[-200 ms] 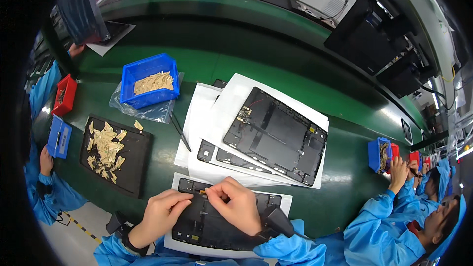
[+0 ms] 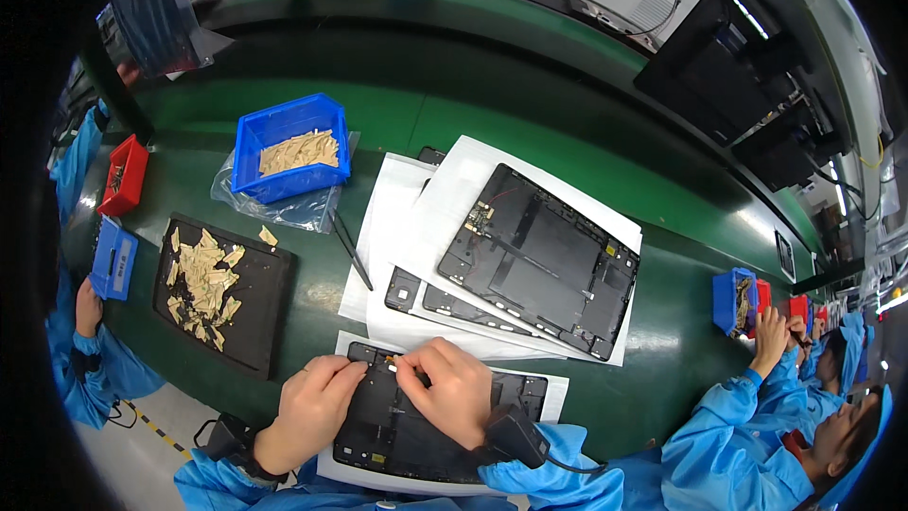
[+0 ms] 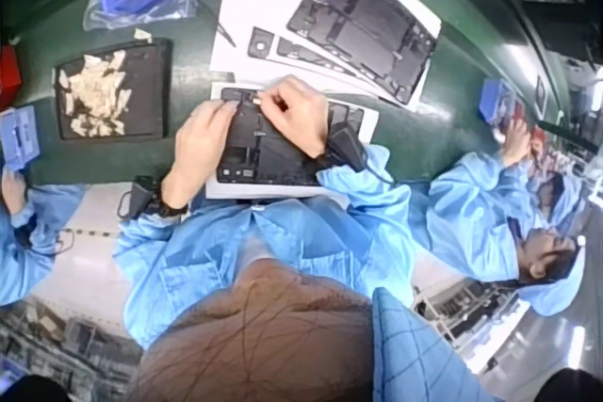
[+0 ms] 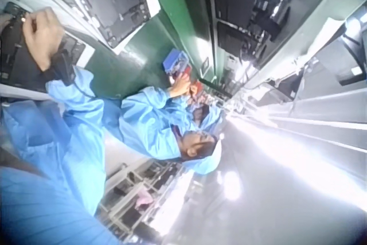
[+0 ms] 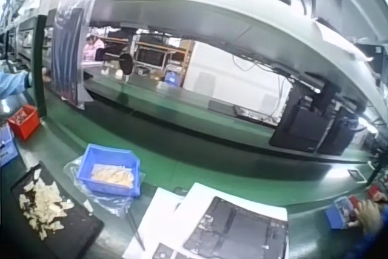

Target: The person assembles internal components into a tablet chassis by placing internal wiring, fasteners, and a battery into the device. The person uses tweezers to manipulate the small components.

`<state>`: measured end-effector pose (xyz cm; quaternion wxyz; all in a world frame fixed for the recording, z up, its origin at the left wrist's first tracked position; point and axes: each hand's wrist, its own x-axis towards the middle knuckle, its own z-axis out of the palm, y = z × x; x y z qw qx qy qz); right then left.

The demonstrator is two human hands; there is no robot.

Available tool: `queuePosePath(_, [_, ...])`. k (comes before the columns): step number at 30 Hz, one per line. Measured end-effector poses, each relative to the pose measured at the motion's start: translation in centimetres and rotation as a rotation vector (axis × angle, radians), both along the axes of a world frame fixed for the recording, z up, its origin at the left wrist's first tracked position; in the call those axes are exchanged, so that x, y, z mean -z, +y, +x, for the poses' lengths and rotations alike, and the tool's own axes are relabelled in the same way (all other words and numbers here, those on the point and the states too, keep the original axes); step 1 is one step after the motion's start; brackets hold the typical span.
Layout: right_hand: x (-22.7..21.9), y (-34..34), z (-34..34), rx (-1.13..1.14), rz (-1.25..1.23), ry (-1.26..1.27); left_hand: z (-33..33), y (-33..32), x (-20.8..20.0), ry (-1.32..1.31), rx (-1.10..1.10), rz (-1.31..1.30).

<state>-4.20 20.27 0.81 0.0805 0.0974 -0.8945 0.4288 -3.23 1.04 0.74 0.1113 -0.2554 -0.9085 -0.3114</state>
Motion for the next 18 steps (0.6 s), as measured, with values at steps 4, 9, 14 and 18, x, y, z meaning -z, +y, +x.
queuePosePath(4, [0.11,-0.24,-0.19,-0.011,0.055,0.091,0.06,-0.24,0.55,0.051,0.014,-0.013])
queuePosePath(9, [0.31,-0.14,-0.42,-0.027,0.073,0.119,0.19,-0.1,0.77,0.053,0.075,-0.081])
queuePosePath(14, [0.18,-0.13,-0.52,-0.036,0.091,0.123,0.23,0.04,0.97,0.066,0.08,-0.086])
queuePosePath(18, [0.27,-0.18,-0.57,-0.034,0.103,0.125,0.24,0.08,1.02,0.066,0.078,-0.097])
